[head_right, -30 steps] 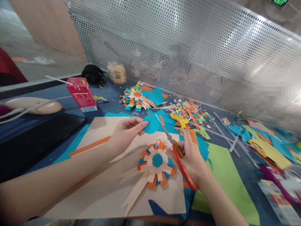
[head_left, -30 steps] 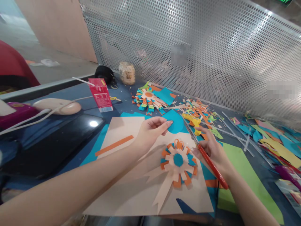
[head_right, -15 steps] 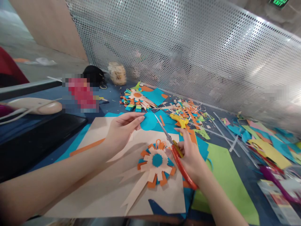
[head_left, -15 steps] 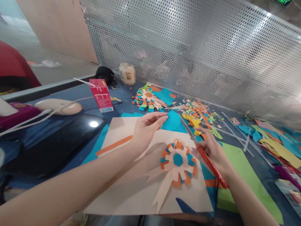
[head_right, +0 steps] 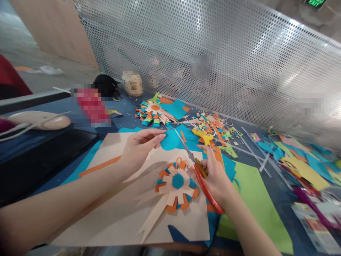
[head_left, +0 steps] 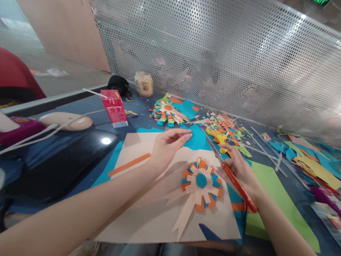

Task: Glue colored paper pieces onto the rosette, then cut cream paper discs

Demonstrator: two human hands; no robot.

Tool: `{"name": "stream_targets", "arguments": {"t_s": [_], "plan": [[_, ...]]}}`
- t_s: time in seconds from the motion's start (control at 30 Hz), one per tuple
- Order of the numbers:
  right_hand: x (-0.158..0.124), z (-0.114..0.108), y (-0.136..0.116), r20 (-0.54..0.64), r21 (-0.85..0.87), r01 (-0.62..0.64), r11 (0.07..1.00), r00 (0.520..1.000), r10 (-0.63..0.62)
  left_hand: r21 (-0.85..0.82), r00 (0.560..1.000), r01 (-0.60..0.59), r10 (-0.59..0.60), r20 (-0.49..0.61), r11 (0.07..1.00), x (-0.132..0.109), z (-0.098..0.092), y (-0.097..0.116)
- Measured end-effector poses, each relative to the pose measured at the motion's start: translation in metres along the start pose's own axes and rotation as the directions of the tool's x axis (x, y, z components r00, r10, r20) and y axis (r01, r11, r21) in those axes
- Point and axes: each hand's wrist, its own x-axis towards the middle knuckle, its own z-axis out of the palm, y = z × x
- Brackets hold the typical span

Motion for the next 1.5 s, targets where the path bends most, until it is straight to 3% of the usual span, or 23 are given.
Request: {"name": "stream_targets", "arguments": {"t_s": [0.53,0.7,1.27,1.5], "plan": [[-0.0015,-0.0016,-0.0070,0.024,-0.047,-0.034,0.998,0.999,0.035,0.009,0.999,-0.022,0.023,-0.030,1.000,0.0044,-0.0020,-0.0007],[-0.0005,-0.0032,-0.0039,0.074,-0.074,-0.020,0.997,0.997,0.025,0.071,0.999,-0.042,0.041,0.010,0.997,0.0012,-0.0014,0.0003],[-0.0020,-0.0028,-0.0070,0.041,-0.070,-0.023,0.997,0.999,0.026,0.052,1.000,-0.013,0.013,0.003,0.999,0.0045,-0.0027,0.0027],[-0.0014,-0.0020,-0.0065,-0.013,-0.086,0.009,0.996,1.000,-0.010,-0.028,0.968,0.140,-0.131,0.215,0.990,0.0034,0.0024,-0.0009]]}}
